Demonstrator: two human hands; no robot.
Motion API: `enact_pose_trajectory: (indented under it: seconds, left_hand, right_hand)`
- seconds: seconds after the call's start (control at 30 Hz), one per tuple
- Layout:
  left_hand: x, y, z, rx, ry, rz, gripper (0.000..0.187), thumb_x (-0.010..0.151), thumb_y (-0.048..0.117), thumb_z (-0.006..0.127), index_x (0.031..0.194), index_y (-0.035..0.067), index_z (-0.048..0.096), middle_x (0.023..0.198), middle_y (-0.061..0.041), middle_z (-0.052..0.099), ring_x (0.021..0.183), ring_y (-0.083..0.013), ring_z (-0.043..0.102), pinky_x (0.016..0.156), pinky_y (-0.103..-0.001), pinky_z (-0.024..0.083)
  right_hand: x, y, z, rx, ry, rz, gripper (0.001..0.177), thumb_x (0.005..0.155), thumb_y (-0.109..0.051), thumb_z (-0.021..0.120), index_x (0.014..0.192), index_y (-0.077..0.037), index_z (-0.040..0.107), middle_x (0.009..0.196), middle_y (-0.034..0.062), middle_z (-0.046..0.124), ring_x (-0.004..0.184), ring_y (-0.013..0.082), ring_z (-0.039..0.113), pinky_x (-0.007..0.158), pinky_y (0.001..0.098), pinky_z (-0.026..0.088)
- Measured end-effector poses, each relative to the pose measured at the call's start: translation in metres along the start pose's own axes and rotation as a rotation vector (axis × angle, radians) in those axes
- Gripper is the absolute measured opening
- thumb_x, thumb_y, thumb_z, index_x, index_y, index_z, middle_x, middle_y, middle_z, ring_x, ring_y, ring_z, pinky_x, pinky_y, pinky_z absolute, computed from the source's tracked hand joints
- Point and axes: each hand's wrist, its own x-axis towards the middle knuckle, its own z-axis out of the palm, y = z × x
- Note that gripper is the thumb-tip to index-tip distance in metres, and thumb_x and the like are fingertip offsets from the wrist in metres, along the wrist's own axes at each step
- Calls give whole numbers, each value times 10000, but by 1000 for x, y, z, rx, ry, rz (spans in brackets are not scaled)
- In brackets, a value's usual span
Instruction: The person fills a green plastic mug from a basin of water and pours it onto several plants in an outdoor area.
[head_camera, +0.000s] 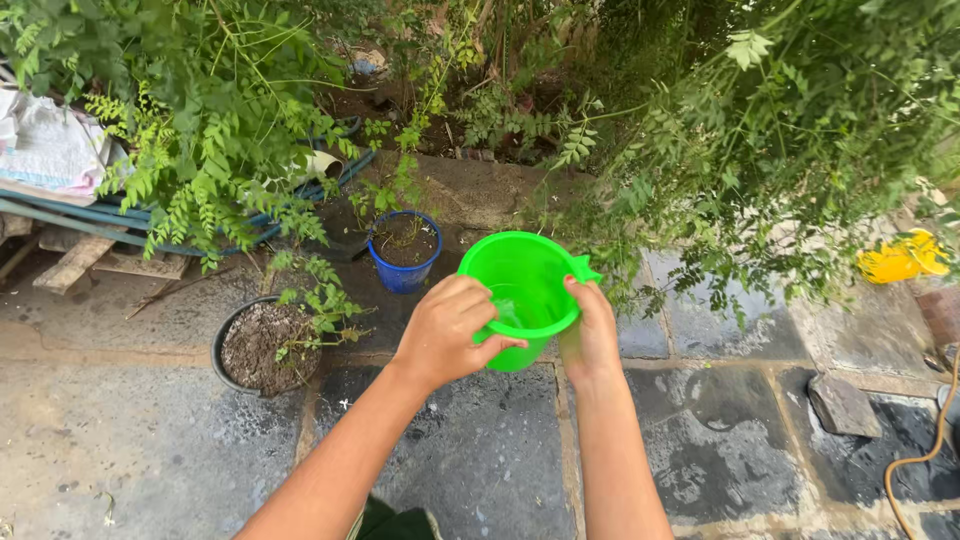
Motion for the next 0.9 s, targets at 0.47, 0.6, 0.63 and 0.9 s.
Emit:
enact_pose_trajectory:
  seconds: [0.47,0.6,0.63,0.9]
  left_hand:
    - [61,-128,-16,-40,-202,48,436,634,401,910,706,69,638,735,-77,625,793,-296,638,797,-433,537]
    - [96,-175,-12,-69,-308,77,420,601,433,880,700,95,651,738,-66,645,809,-291,652,819,-446,542]
    - [107,-186,-13,-70,-313,100,420,596,442,866,704,99,649,754,-67,652,826,-292,657,840,-450,544]
    - [209,-258,-37,109,-757,-123,440,572,519,849,641,99,737,635,-131,672,708,-354,676,670,-489,516]
  right_hand:
    - [192,94,-92,-238,153,202,396,1099,-388,640,926,-38,577,843,105,597,768,257,569,733,444,508]
    - [258,128,-51,69,74,270,240,968,-302,580,957,-72,650,943,77,705,947,242,683,910,380,538]
    - [275,134,-34,139,38,347,239,972,-301,572,966,-74,644,968,75,703,956,240,676,916,385,537]
    - [377,164,57,417,-174,611,208,1032,-256,542,1021,-62,616,985,71,671,953,240,637,918,401,523]
